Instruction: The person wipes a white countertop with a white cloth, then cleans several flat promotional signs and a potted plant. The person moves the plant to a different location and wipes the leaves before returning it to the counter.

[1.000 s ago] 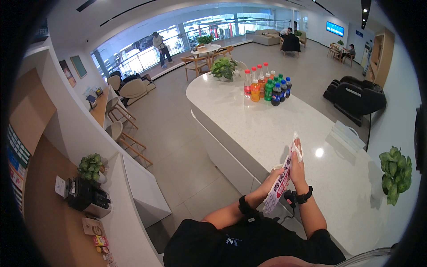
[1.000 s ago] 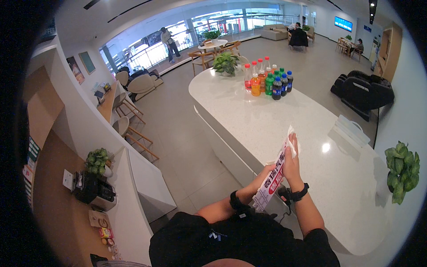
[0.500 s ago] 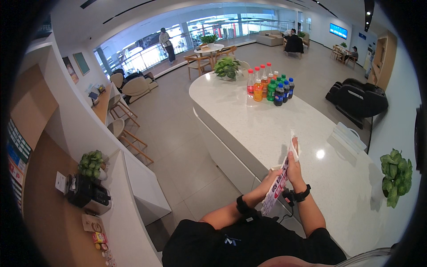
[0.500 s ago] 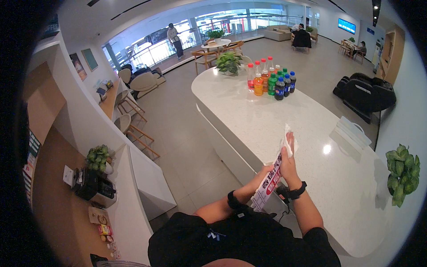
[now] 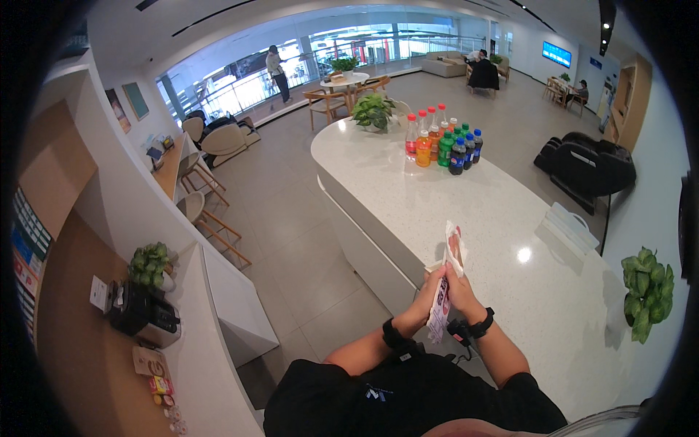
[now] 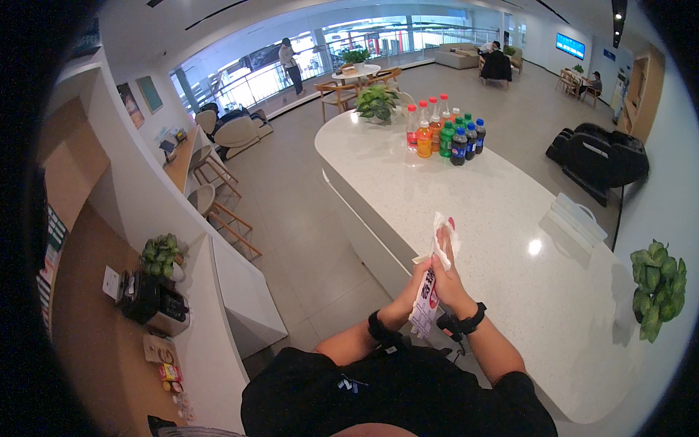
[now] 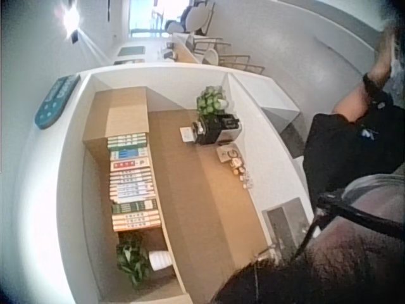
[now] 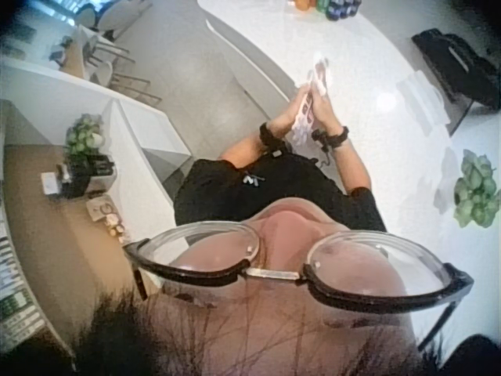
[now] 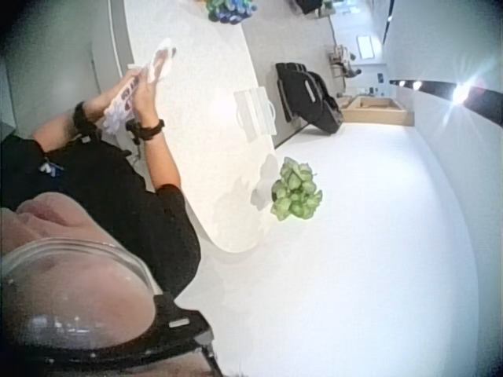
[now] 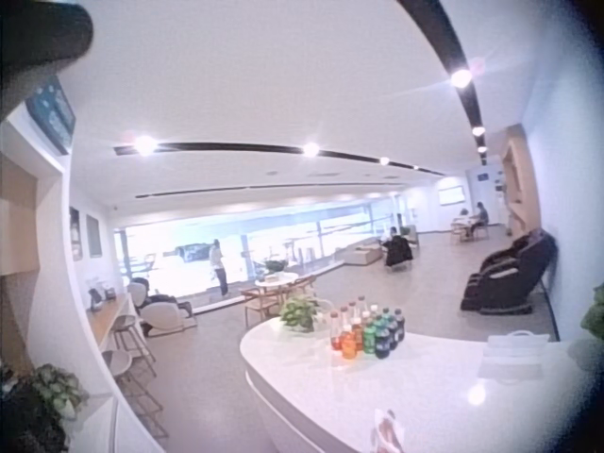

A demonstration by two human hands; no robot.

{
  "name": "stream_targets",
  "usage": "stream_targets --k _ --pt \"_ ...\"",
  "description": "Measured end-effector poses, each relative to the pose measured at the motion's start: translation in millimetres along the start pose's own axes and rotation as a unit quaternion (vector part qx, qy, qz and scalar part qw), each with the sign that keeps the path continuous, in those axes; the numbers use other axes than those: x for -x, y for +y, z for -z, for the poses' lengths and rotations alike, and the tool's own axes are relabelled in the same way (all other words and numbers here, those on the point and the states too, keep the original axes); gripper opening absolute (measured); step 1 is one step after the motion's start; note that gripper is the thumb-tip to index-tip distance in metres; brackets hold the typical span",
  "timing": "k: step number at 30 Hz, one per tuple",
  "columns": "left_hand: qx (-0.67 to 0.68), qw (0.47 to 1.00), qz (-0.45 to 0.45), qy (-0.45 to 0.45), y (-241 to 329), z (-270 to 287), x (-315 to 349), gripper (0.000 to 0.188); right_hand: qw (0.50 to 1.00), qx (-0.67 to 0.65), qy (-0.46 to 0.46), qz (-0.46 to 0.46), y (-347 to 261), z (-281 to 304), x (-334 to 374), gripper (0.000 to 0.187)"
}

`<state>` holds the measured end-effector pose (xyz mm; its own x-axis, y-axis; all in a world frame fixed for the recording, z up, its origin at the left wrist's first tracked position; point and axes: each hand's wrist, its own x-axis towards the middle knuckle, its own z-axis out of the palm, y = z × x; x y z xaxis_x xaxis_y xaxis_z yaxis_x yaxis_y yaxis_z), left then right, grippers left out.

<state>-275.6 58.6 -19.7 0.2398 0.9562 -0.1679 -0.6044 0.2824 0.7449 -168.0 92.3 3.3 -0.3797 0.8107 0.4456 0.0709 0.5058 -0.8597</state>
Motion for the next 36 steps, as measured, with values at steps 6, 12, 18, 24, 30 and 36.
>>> stream_targets --k 6,12,18,24,30,36 --pt "0.022 0.989 -0.112 0.091 -6.0 12.2 -2.5 0.041 0.997 -0.033 -0.067 -0.005 -3.7 -16.8 -7.7 0.052" --pt "0.050 0.970 -0.200 0.126 2.4 50.6 -4.4 0.050 0.990 -0.064 -0.123 0.012 -16.7 -54.5 -10.7 0.052" --pt "0.059 0.939 -0.229 0.251 24.9 71.8 6.7 0.055 0.982 -0.093 -0.167 0.000 -25.7 -90.6 -7.0 0.054" --pt "0.110 0.934 -0.227 0.251 38.7 97.6 8.0 0.051 0.973 -0.090 -0.210 -0.003 -33.1 -106.4 1.8 0.056" --pt "0.094 0.900 -0.272 0.328 53.5 108.4 3.4 0.050 0.965 -0.085 -0.249 -0.001 -41.0 -106.4 11.6 0.055" --pt "0.131 0.881 -0.314 0.329 75.8 103.3 12.7 0.047 0.951 -0.100 -0.293 0.011 -41.1 -104.6 12.5 0.057"
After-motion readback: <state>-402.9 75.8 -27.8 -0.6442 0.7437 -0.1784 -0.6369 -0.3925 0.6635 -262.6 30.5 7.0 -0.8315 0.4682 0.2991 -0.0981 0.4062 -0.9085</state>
